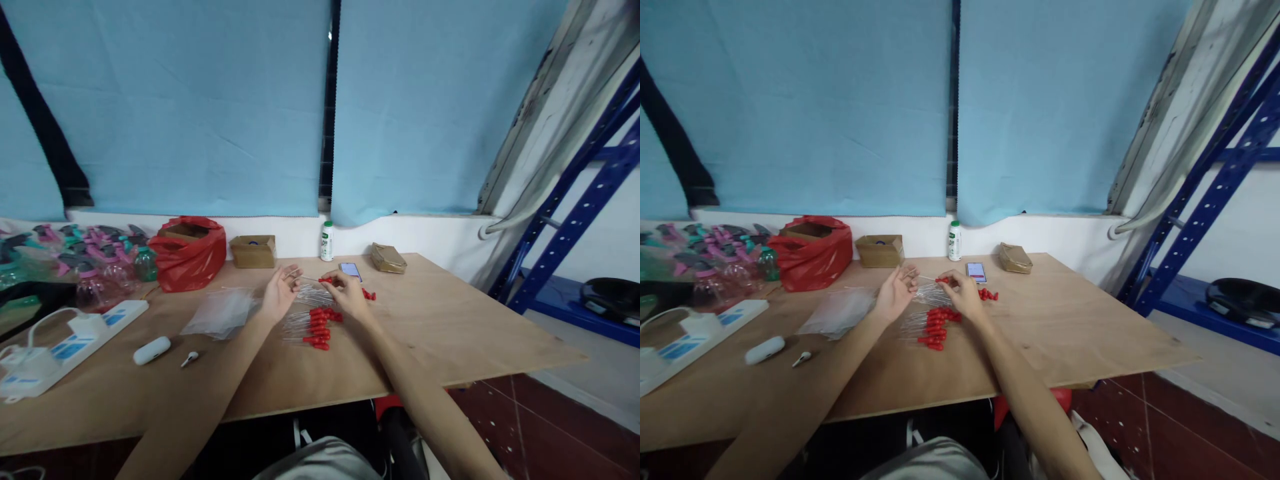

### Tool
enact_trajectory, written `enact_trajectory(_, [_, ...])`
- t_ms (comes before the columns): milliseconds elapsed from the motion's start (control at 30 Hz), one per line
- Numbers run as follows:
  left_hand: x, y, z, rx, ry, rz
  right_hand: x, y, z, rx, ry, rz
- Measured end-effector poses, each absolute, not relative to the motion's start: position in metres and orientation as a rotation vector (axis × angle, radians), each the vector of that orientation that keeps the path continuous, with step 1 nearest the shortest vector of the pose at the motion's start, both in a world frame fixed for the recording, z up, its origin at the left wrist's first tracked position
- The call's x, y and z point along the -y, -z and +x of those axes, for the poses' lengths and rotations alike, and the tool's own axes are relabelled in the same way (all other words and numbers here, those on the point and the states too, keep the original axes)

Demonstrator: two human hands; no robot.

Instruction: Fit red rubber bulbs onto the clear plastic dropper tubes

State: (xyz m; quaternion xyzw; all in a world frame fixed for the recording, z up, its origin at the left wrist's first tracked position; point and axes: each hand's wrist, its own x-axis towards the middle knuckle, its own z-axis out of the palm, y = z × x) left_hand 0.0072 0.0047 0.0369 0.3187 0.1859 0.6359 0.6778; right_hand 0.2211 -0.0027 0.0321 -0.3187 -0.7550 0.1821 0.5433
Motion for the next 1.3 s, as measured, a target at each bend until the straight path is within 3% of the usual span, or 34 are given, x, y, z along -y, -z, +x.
enact_trajectory(200, [0.012, -0.038, 0.023, -0.198, -1.362, 0.646, 0.008, -0.033, 0.215, 1.814, -0.404, -0.707])
enact_trajectory(467, [0.019, -0.044, 0.024, -0.133, -1.394, 0.702, 0.001, -0.022, 0.211, 1.799, -0.616, -0.741])
enact_trajectory(900, [0.029, -0.045, 0.033, -0.157, -1.372, 0.688, 0.004, -0.024, 0.207, 1.735, -0.504, -0.747])
enact_trajectory(1300, [0.030, -0.044, 0.031, -0.102, -1.385, 0.727, 0.000, -0.017, 0.204, 1.654, -0.866, -0.653])
